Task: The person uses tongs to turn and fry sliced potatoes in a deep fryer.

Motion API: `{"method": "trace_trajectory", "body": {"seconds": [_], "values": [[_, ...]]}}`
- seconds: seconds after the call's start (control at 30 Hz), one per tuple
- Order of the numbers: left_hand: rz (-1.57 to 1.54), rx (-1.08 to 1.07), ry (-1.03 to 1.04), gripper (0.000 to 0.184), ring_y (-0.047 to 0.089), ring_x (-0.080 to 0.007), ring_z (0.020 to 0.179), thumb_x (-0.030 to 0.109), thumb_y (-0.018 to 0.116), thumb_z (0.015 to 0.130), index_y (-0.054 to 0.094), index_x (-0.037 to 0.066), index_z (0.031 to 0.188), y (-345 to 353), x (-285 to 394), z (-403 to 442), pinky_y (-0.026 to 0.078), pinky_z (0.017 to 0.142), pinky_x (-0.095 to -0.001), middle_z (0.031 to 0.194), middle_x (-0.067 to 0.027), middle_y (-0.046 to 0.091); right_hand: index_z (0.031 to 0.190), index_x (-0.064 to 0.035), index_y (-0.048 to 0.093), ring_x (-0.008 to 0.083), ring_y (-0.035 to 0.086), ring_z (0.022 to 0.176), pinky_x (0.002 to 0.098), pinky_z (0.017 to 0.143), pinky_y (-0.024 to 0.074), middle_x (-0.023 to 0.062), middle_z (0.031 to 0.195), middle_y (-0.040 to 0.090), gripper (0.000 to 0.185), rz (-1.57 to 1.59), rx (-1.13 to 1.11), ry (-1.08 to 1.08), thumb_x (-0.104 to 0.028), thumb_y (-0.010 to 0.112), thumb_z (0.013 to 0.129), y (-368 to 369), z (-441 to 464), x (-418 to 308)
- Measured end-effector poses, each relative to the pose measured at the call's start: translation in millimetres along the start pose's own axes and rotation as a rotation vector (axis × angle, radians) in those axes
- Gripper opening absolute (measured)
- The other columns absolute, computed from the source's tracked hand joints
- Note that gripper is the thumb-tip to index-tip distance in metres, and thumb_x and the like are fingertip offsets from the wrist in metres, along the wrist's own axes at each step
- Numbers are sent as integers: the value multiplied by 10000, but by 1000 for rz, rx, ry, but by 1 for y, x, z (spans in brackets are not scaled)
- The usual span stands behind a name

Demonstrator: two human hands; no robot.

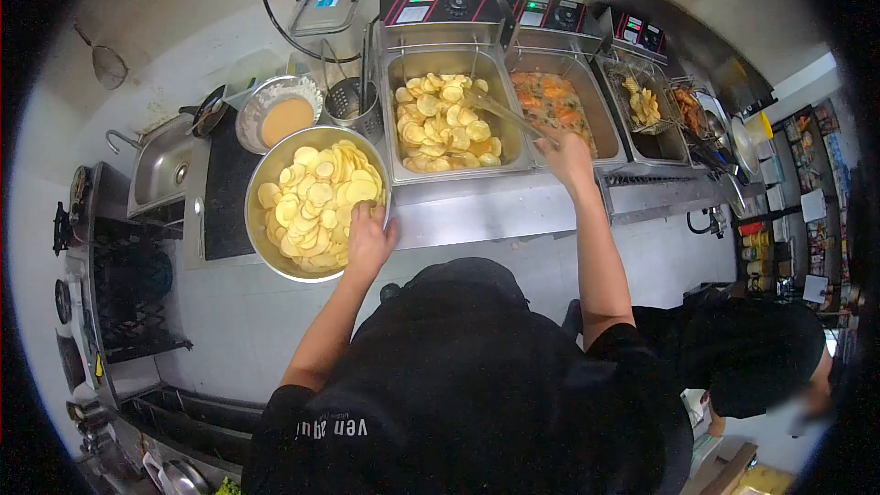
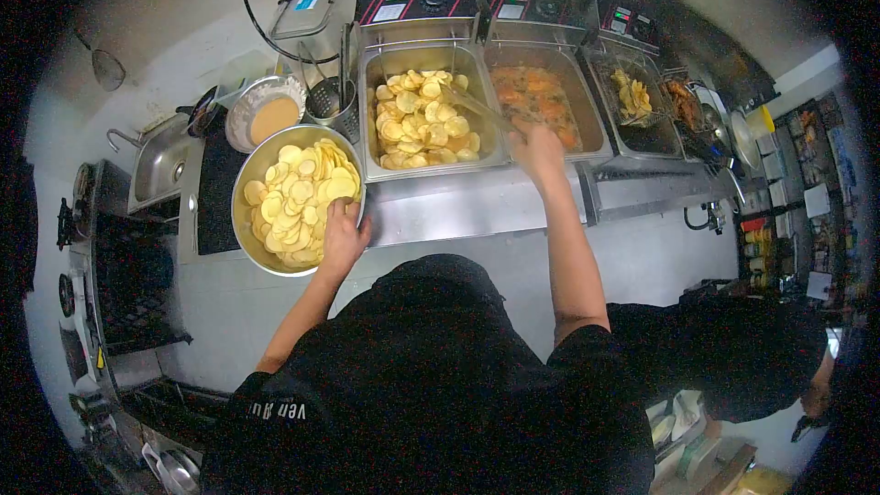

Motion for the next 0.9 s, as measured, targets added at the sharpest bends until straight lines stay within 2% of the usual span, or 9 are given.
{"method": "trace_trajectory", "body": {"seconds": [0.17, 0.23, 0.3, 0.37, 0.57, 0.7, 0.8, 0.83, 0.9], "values": [[-11, 2, 1, 293, 535, -429, 1068, 147, 695, 826, 637, -71, 1014, 1, 1, 2, 464, 931, -487, 1108, -255, 573, 1240, -78, 697, 306, 705, 1052, 354, 908, 507, 232, 1119, 711, 366, 188, 246, -5, -251, 688, 918, -51, 1, 75], [-24, 8, 19, 287, 534, -431, 1064, 145, 696, 823, 630, -66, 1007, -1, 3, 2, 462, 933, -492, 1113, -254, 570, 1220, -122, 714, 369, 665, 1101, 422, 940, 506, 223, 1155, 696, 377, 148, 354, 62, -307, 688, 893, -90, 3, 112], [-6, -11, 0, 335, 528, -433, 1090, 137, 708, 821, 623, -62, 1076, 0, 1, 2, 459, 945, -490, 1143, -245, 582, 1221, -132, 714, 387, 678, 1053, 433, 910, 520, 224, 1101, 709, 374, 52, 386, 211, -309, 685, 894, -131, -1, 136], [2, 1, 16, 321, 529, -431, 1083, 137, 707, 825, 624, -59, 1065, 3, 0, 3, 457, 946, -490, 1144, -244, 578, 1198, -130, 725, 401, 683, 1020, 451, 891, 529, 229, 1048, 716, 354, -80, 474, 280, -307, 677, 896, -156, 5, 168], [5, -38, -29, 317, 520, -429, 1080, 126, 700, 817, 631, -59, 1064, 1, 1, 2, 453, 943, -497, 1120, -250, 564, 1268, -122, 679, 392, 658, 1090, 464, 925, 512, 232, 1134, 696, 415, -284, 455, 430, -318, 668, 903, -178, 28, 229], [22, -6, -19, 317, 525, -435, 1071, 129, 699, 813, 635, -58, 1061, -1, 2, 2, 458, 935, -497, 1105, -254, 563, 1241, -69, 691, 369, 661, 1118, 420, 953, 496, 216, 1170, 695, 405, -185, 472, 289, -309, 662, 916, -171, 16, 175], [39, -6, -36, 319, 529, -437, 1065, 132, 699, 812, 635, -55, 1062, -1, 2, 0, 461, 931, -499, 1102, -259, 564, 1232, -58, 690, 339, 658, 1136, 383, 943, 495, 210, 1202, 686, 373, -109, 259, 93, -220, 698, 896, -154, -11, 80], [39, -3, -40, 321, 531, -438, 1063, 134, 699, 811, 635, -54, 1064, 0, 1, 0, 463, 930, -500, 1103, -262, 564, 1223, -88, 698, 353, 670, 1059, 395, 902, 508, 185, 1128, 707, 352, -91, 214, -111, -168, 703, 881, -142, -17, 61], [33, 6, -38, 316, 531, -434, 1061, 137, 698, 811, 636, -52, 1056, 0, 1, 1, 464, 928, -501, 1110, -264, 565, 1141, -142, 729, 339, 659, 921, 405, 796, 521, 95, 965, 691, 276, -249, 99, -305, -140, 692, 867, -122, -31, 12]]}}
Point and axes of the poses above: each hand's wrist, its own z-axis towards the middle knuckle, its own y-axis out of the palm, x = y × z, the point moved 4 cm from there along z, towards the middle knuckle
